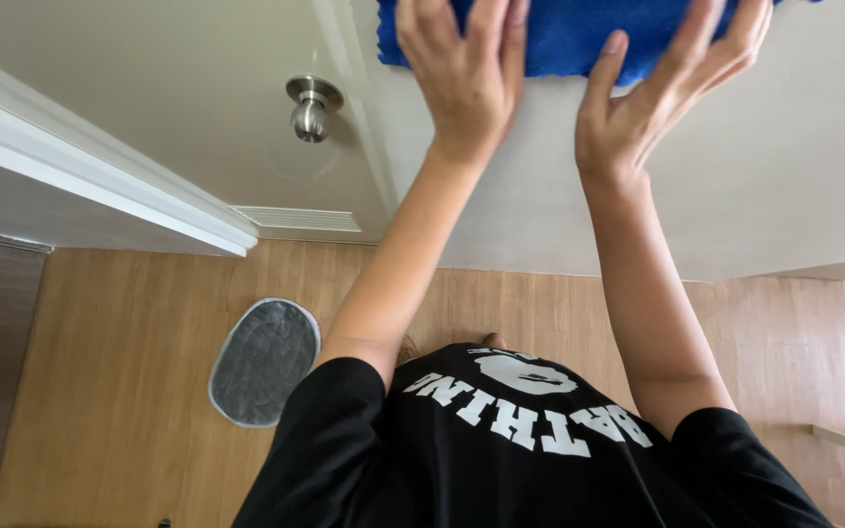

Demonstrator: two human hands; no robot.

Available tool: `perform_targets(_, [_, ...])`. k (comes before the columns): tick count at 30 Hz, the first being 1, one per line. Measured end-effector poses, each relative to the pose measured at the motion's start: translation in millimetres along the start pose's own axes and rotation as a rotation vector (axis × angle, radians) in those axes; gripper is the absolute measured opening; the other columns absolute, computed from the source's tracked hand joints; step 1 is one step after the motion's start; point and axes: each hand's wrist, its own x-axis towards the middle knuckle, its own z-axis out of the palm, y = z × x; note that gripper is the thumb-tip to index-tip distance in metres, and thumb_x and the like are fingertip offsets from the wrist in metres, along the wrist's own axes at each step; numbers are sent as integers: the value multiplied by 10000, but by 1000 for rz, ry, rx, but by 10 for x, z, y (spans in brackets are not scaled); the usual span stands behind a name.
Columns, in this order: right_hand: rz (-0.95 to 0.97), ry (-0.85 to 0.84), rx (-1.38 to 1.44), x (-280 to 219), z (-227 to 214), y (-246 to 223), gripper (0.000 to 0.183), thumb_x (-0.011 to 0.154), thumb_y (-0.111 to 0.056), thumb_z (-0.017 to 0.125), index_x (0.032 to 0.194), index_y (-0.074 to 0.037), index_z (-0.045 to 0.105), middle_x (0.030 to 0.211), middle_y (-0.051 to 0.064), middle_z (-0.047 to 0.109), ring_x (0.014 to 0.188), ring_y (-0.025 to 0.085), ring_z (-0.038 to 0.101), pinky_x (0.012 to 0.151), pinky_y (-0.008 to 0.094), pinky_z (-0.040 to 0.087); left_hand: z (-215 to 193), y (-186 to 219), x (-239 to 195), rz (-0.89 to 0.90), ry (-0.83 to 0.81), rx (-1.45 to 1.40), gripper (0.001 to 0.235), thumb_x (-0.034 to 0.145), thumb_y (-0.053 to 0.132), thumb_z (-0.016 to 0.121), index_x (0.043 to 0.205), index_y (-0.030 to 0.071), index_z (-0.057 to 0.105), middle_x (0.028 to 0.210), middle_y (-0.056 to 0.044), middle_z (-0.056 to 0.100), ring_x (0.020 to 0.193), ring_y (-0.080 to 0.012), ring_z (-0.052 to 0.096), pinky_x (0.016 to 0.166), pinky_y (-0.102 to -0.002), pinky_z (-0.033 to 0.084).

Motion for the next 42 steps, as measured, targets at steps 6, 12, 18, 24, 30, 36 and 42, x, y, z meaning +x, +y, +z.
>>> perform_targets(6, [31, -68, -273, -85, 508, -183, 628, 1125, -584, 262, 1605, -385, -92, 1657, 24, -303, 1587, 285, -305, 1372, 608, -150, 96, -248, -22, -49, -404, 462, 480, 955, 580, 509, 1360, 326, 551, 1489, -121, 350, 1435, -433, 283, 1208, -611, 177])
perform_targets(12, [-60, -167, -302, -158, 545, -230, 652, 1095, -634, 249, 1608, -308, 12, 1638, 147, -218, 1551, 433, -205, 1301, 697, -115, -18, -298, -14, -77, -76, 357, 622, 1066, 595, 242, 1580, 266, 123, 1674, -92, 34, 1613, -424, 9, 1384, -624, 39])
perform_targets(18, [169, 85, -343, 30, 301, 645, 724, 1005, -641, 157, 1595, -340, -133, 1684, -144, -208, 1627, 151, -212, 1409, 528, -147, 209, 700, 147, -210, -791, 675, 910, 849, 916, 425, 1474, 259, 349, 1494, -205, 156, 1411, -536, 88, 1165, -697, 36])
perform_targets(24, [386, 176, -386, -105, -428, 2016, 674, 1033, -628, 222, 1591, -314, 10, 1708, -82, 148, 1651, 140, 96, 1413, 437, -128, 941, 1352, -617, 280, -610, 92, 551, 1280, 599, 401, 1592, 346, 25, 1630, -31, -27, 1488, -308, -81, 1106, -662, -187])
perform_targets(30, [321, 265, 134, -90, -321, 1810, 636, 1077, -558, 456, 1570, -259, 188, 1656, 19, 233, 1611, 238, 295, 1396, 468, 334, 962, 1275, -655, 245, -424, 183, 544, 1170, 656, 295, 1578, 343, 116, 1624, 65, 104, 1488, -260, -84, 1137, -592, -204])
perform_targets(36, [367, 109, -250, -108, 255, 973, 727, 1072, -578, 309, 1585, -233, -74, 1675, -3, -188, 1649, 205, -105, 1469, 452, 17, 685, 564, -501, 118, -324, 267, 704, 1095, 777, 249, 1591, 360, -25, 1658, 69, -158, 1531, -245, -213, 1162, -679, -255])
perform_targets(42, [247, 140, -203, 52, 637, -368, 822, 865, -763, 180, 1565, -495, -159, 1683, -178, -283, 1660, 109, -234, 1510, 490, -67, 1, -86, -58, -194, -521, 563, 819, 831, 870, 426, 1450, 338, 352, 1541, -19, 191, 1446, -409, -27, 1137, -748, -183])
